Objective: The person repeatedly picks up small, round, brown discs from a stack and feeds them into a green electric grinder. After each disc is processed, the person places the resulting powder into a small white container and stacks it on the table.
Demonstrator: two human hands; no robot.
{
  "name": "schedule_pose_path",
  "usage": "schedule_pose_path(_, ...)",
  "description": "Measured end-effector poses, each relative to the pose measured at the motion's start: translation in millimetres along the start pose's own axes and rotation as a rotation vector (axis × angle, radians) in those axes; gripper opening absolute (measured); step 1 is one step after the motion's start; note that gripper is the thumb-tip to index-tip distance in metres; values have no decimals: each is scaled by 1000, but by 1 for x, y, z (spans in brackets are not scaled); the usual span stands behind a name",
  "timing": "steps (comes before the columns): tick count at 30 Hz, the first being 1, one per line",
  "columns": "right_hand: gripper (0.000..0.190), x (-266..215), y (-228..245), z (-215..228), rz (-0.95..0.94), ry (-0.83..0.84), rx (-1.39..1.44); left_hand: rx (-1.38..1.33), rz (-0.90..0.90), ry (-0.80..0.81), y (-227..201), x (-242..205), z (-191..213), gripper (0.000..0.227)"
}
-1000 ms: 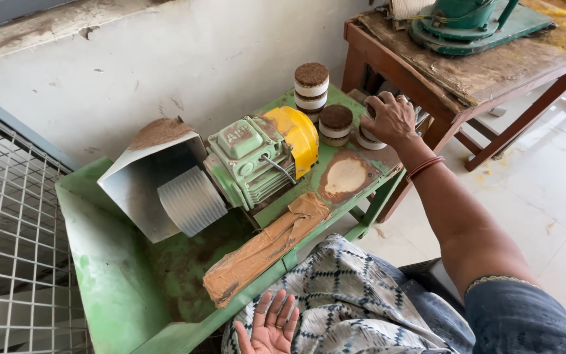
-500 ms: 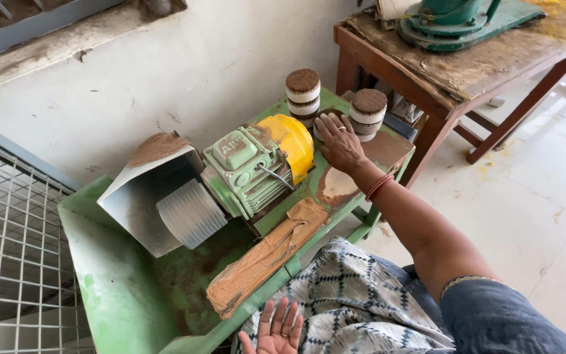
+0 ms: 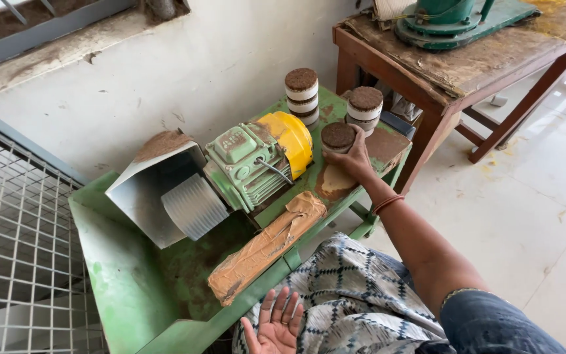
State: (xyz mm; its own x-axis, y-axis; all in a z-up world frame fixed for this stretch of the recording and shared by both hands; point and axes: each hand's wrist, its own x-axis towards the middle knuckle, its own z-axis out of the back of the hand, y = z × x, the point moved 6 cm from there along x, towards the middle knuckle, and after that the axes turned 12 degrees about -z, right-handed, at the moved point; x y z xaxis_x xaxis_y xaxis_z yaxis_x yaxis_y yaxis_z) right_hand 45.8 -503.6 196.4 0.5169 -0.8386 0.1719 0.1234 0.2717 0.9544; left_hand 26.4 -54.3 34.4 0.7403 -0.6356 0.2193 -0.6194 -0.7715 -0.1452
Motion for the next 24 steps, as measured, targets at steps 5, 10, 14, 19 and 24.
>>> schedule_pose_path(5, 97, -21, 22, 7, 60, -44, 76, 19, -41, 6, -8, 5, -21, 89)
schedule_pose_path(10, 89, -74, 60, 16, 43, 272, 867, 20, -12, -96, 2, 2, -45, 86)
schedule_pose_path(14, 73, -111, 94, -14, -101, 653, 1332, 32, 0, -109, 5, 1, -73, 80)
schedule_pose_path(19, 57, -130, 103, -70, -320, 783, 1501, 59, -39, -157, 1, 2, -92, 75)
schedule_pose_path(24, 51, -151, 120, -141, -362, 842, 1266, 89, -12, -176, 2, 0, -100, 74)
